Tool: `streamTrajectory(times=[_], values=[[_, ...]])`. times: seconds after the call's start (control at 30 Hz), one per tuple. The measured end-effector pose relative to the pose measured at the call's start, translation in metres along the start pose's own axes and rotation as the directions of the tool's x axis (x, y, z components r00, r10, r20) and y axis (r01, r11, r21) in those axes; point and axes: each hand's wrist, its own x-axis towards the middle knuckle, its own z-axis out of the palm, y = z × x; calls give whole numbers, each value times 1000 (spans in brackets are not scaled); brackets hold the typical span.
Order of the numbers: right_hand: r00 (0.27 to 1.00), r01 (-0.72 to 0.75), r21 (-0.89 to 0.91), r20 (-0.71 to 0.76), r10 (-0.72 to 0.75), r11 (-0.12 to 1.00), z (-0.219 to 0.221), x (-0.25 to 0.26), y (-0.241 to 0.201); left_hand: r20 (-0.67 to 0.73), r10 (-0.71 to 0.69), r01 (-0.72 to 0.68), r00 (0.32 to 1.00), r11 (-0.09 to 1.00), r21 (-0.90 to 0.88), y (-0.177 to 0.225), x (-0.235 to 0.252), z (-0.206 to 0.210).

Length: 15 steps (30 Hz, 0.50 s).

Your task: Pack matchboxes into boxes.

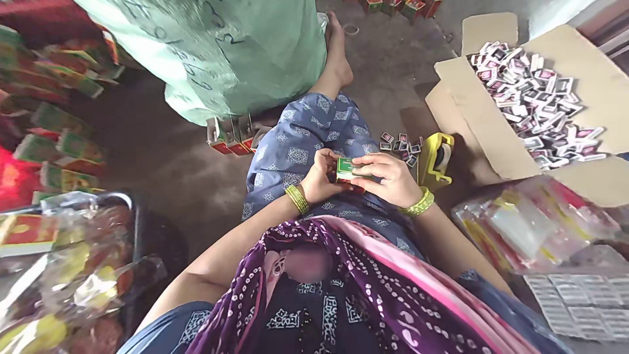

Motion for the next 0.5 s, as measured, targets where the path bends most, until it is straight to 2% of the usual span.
streamTrajectory(times=[0.1,0.33,0.5], values=[[998,63,-134,27,-60,989,-2,2,0,26,-6,7,1000,1000,-26,-1,1,-1],[988,104,-122,125,-89,987,-12,9,1,81,-37,38,996,999,-20,1,2,-3],[953,195,-215,274,-133,957,-14,10,-6,90,-67,68,994,998,-10,2,2,-3]])
